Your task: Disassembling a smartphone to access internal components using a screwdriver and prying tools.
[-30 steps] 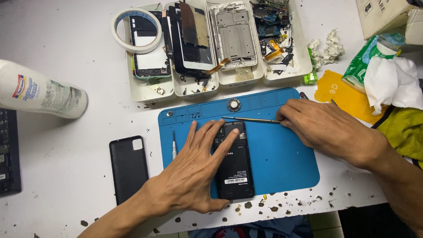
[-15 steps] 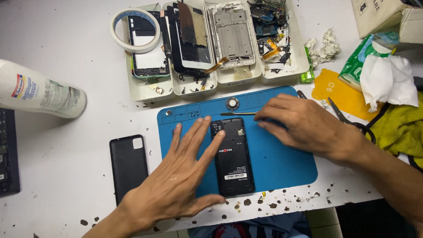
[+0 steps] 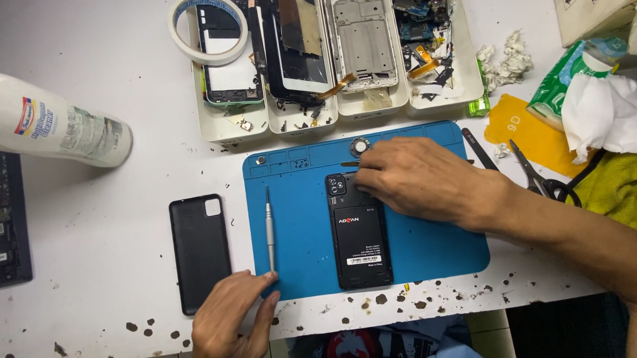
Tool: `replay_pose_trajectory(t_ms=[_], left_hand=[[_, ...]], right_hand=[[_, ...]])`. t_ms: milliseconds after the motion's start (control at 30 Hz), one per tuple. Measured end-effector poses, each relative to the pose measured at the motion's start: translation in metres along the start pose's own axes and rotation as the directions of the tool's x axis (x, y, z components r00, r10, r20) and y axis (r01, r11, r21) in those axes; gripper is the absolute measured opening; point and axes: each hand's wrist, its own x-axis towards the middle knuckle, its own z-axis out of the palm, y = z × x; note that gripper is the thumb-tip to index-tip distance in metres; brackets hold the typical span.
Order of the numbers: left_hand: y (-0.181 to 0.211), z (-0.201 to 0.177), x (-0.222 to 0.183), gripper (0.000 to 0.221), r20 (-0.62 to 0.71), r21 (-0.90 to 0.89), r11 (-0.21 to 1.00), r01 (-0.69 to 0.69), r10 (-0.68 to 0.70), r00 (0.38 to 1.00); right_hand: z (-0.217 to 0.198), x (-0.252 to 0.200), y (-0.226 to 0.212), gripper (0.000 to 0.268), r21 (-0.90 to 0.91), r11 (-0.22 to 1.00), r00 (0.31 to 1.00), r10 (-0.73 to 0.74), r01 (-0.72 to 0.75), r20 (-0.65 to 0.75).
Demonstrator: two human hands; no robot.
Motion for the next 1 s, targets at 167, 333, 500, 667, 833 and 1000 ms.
replay_pose_trajectory(t_ms=[167, 333, 500, 667, 833, 1000], left_hand=[[0.01, 0.008, -0.002, 0.016, -0.127, -0.044, 0.999, 0.032, -0.038, 0.991], [0.016, 0.008, 0.004, 0.013, -0.157, -0.035, 0.999, 0.014, -0.02, 0.987], [0.017, 0.013, 0.008, 0.016, -0.155, -0.073, 0.997, -0.031, 0.02, 0.988], [0.021, 0.02, 0.005, 0.013, -0.157, -0.1, 0.995, -0.014, -0.002, 0.988], [0.025, 0.026, 0.005, 0.008, -0.146, -0.135, 0.991, -0.012, -0.007, 0.989], [0.026, 0.031, 0.009, 0.009, -0.107, -0.123, 0.991, -0.052, 0.039, 0.993]], right_hand=[[0.005, 0.003, -0.003, 0.013, -0.035, 0.999, 1.0, -0.021, 0.021, 0.001], [-0.001, 0.001, -0.001, 0.024, 0.029, 1.0, 1.0, -0.007, 0.006, 0.02], [-0.001, 0.006, -0.009, 0.01, -0.082, 0.997, 0.997, 0.006, 0.0, 0.08], [0.006, 0.005, -0.005, 0.016, -0.119, 0.992, 0.99, 0.049, -0.034, 0.129], [-0.016, -0.019, 0.016, 0.023, -0.035, 0.987, 0.985, 0.161, -0.159, 0.066], [-0.014, -0.042, 0.029, 0.02, 0.026, 0.953, 0.953, 0.303, -0.303, -0.002]])
